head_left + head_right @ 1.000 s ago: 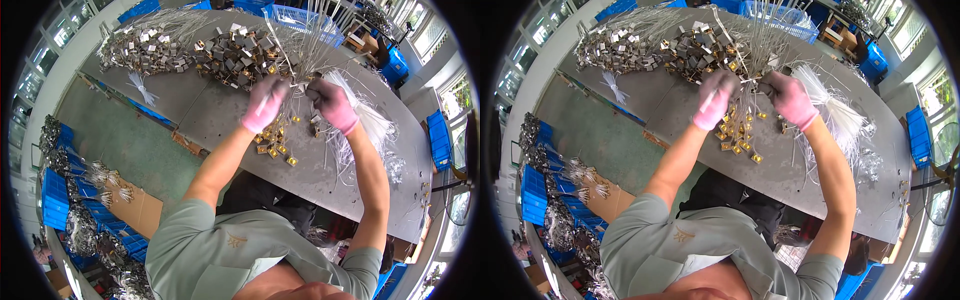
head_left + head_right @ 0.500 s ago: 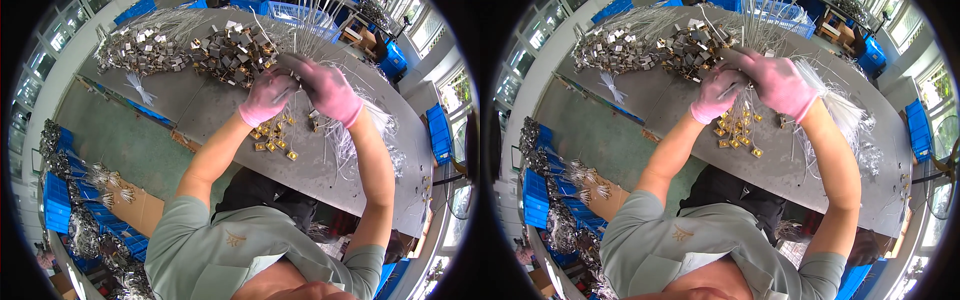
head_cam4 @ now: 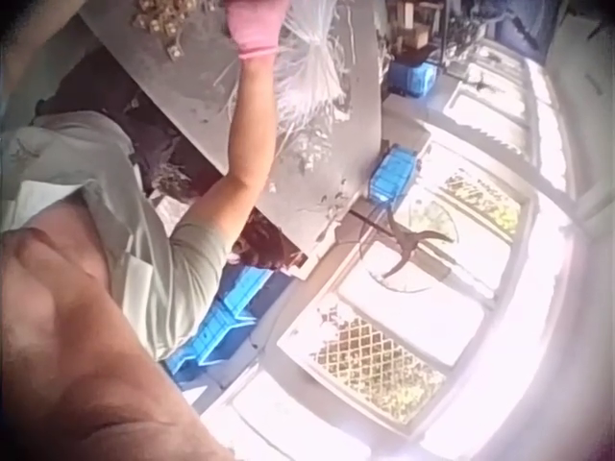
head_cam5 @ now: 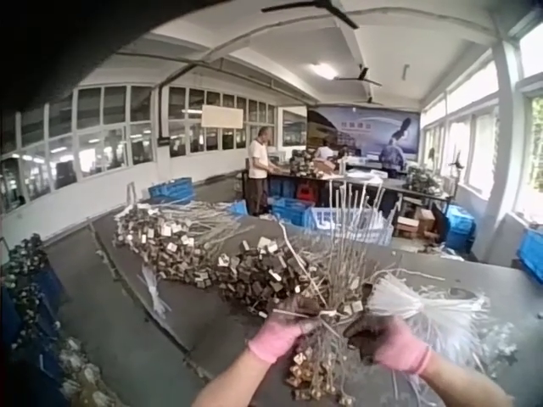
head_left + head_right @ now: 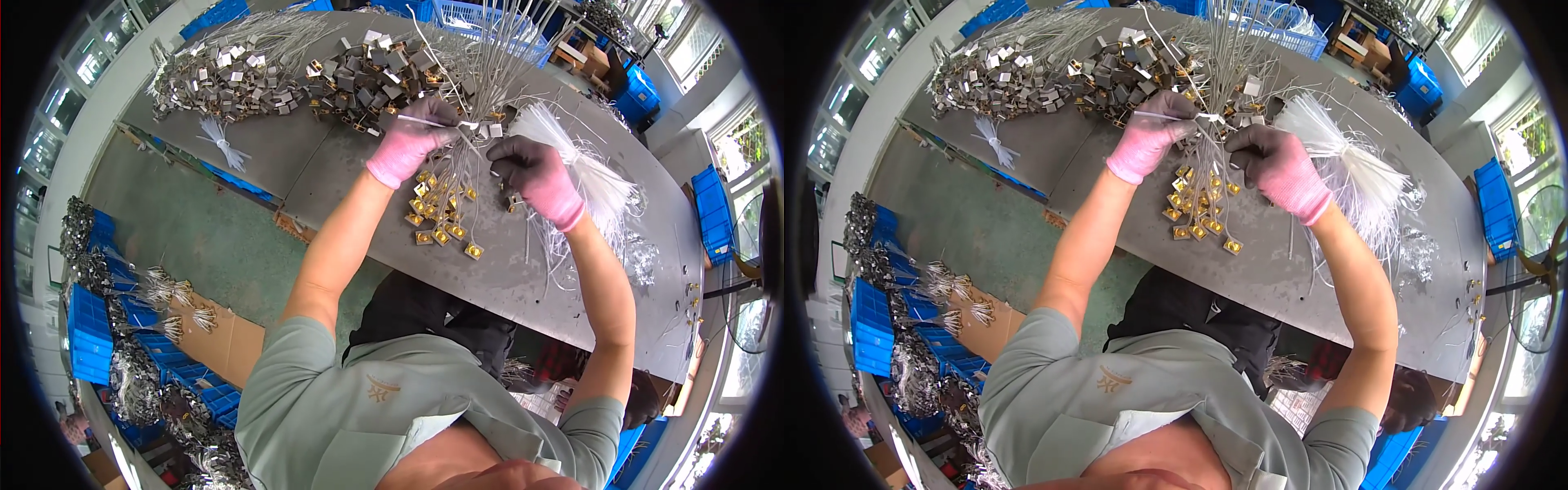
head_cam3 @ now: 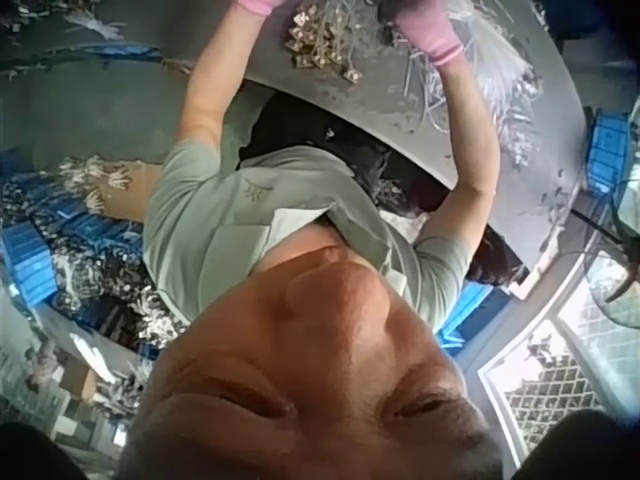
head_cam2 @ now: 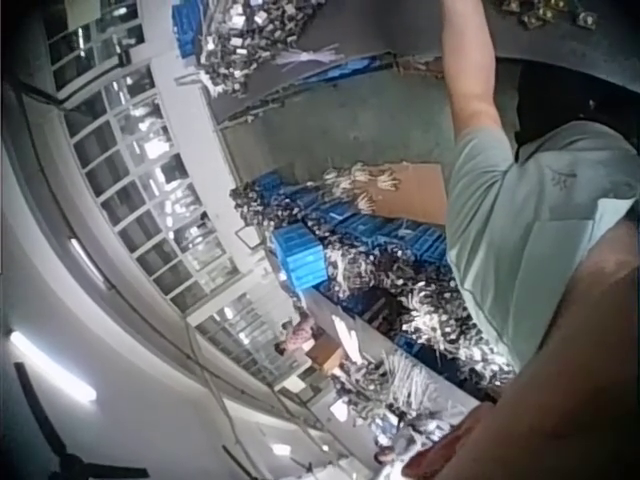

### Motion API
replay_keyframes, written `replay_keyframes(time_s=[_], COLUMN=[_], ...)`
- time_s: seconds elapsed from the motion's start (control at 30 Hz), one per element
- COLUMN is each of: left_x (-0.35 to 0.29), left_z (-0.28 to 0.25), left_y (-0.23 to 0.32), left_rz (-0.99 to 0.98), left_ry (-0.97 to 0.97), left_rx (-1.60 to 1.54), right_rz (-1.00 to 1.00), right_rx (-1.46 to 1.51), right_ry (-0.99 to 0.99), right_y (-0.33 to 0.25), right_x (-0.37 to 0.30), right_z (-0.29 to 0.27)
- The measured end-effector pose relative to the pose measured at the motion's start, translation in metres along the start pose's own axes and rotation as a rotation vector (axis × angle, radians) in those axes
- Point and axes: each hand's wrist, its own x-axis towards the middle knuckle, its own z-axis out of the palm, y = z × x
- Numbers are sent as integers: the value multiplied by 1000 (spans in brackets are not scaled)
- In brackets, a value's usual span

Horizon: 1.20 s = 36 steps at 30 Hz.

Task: The person assembles small electronic components onto wire bundles by hand at a production workbench.

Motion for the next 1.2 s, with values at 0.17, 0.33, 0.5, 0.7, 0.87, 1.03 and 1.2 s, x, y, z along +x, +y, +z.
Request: replay_keyframes(time_s=[0.17, 0.33, 0.5, 0.7, 0.87, 1.03, 1.2], left_x=[5, 16, 14, 12, 14, -5, 11], left_z=[19, 34, 35, 25, 13, -5, 9], left_y=[0, -34, -47, -27, -3, 7, 19], left_rz=[139, 416, 541, 721, 561, 274, 199], left_ry=[164, 363, 452, 363, 191, 151, 140], left_rx=[81, 482, 437, 733, 921, 898, 854], right_rz=[-544, -780, -703, -688, -563, -627, -509], right_rx=[-591, -814, -1001, -883, -965, -673, -434], right_ry=[161, 309, 210, 85, 292, 455, 532], right_y=[24, -18, -24, -18, 14, 50, 59], right_x=[16, 14, 42, 56, 51, 68, 57], right_z=[-17, -2, 4, -11, 0, 11, 13])
